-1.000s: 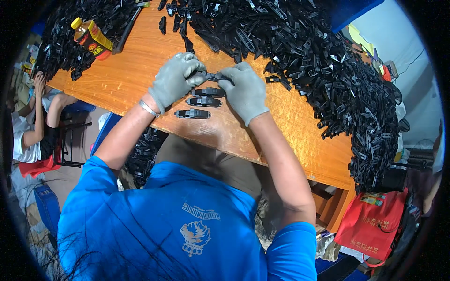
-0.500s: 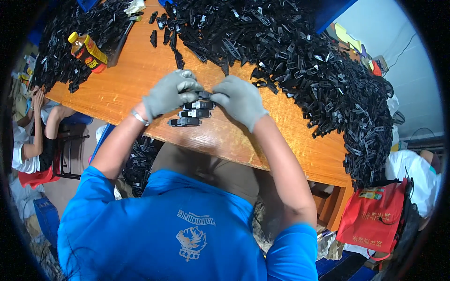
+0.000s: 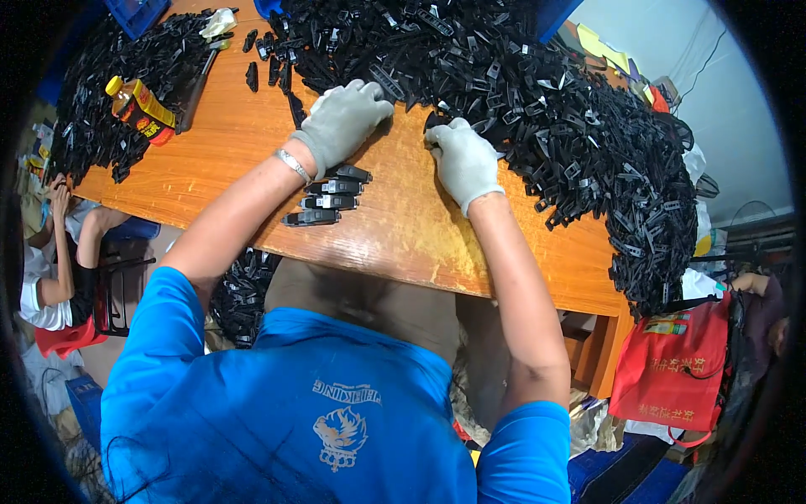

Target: The person repeatedly takes plastic components from a pile on the table, snaps them together by hand, and places the assembled pieces in a row on the wooden surface.

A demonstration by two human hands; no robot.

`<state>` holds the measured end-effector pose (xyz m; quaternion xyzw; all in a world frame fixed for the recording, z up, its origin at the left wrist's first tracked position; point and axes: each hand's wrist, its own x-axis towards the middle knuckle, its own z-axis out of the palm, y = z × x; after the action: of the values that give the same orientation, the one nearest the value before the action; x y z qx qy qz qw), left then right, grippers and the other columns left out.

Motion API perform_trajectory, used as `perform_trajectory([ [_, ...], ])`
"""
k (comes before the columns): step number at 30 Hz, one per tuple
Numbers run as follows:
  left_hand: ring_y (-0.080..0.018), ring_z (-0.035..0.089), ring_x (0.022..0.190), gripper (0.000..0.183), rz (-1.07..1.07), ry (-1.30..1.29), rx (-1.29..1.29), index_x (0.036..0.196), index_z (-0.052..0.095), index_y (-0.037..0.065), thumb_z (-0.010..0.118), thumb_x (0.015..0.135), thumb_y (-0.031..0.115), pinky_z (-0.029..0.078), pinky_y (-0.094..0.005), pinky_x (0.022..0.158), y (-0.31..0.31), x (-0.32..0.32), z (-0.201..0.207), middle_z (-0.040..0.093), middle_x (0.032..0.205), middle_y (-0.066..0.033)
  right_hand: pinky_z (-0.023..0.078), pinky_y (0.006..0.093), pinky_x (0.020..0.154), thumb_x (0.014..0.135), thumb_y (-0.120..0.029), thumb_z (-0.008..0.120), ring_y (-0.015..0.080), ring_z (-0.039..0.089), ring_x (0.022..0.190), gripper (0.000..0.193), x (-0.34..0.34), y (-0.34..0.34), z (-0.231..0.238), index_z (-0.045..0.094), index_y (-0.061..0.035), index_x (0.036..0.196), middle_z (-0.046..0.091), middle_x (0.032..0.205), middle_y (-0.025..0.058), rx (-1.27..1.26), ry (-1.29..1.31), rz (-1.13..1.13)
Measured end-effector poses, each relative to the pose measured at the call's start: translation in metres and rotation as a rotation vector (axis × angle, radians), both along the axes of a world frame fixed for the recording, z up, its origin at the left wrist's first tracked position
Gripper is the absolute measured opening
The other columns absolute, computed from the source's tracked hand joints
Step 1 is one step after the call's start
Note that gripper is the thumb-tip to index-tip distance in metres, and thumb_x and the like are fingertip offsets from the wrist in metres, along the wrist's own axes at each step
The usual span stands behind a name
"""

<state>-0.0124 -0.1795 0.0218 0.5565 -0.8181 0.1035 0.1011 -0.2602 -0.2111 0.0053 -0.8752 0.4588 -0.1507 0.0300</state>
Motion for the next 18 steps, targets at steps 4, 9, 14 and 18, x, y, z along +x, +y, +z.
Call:
perform_trajectory([
  [4, -0.0272, 0.07, 0.115, 0.019, -0.138, -0.066, -0.191, 0.116, 0.075, 0.014, 0.069, 0.098, 0.018, 0.06, -0.0417, 0.096, -0.007, 0.002, -0.009, 0.071, 0.122, -0.0056, 0.06, 0.0453, 0.085, 0.09, -0.018, 0.08, 0.0334, 0.073, 0.098, 0.018, -0.007, 0.007, -0.007, 0.08, -0.015, 0.107, 0.073, 0.099, 0.0124, 0.022, -0.154, 0.099],
  [9, -0.0257, 0.071, 0.113, 0.022, -0.21, -0.077, -0.037, 0.11, 0.074, 0.012, 0.076, 0.095, 0.028, 0.059, -0.0425, 0.093, -0.005, -0.002, -0.005, 0.074, 0.12, -0.005, 0.058, 0.0453, 0.083, 0.093, -0.02, 0.079, 0.0347, 0.072, 0.097, 0.015, -0.009, 0.03, 0.004, 0.079, -0.0156, 0.107, 0.07, 0.101, 0.0114, 0.116, -0.143, 0.102],
  [14, -0.0286, 0.073, 0.107, 0.03, -0.158, 0.341, -0.063, 0.121, 0.07, 0.012, 0.08, 0.094, 0.022, 0.06, -0.0428, 0.091, 0.003, 0.003, -0.004, 0.074, 0.113, -0.0092, 0.057, 0.0453, 0.083, 0.096, -0.019, 0.077, 0.0355, 0.071, 0.098, 0.011, -0.015, 0.037, 0.008, 0.078, -0.0128, 0.105, 0.069, 0.105, 0.0126, 0.124, -0.195, 0.147],
  [18, -0.0125, 0.07, 0.098, 0.052, 0.072, 1.044, 0.16, 0.145, 0.065, 0.015, 0.082, 0.096, 0.012, 0.061, -0.0331, 0.091, 0.022, 0.004, 0.013, 0.072, 0.113, -0.0057, 0.057, 0.046, 0.086, 0.096, -0.018, 0.078, 0.0379, 0.07, 0.101, 0.015, -0.021, 0.037, 0.001, 0.075, -0.0078, 0.107, 0.071, 0.106, 0.0152, 0.187, -0.332, 0.137],
])
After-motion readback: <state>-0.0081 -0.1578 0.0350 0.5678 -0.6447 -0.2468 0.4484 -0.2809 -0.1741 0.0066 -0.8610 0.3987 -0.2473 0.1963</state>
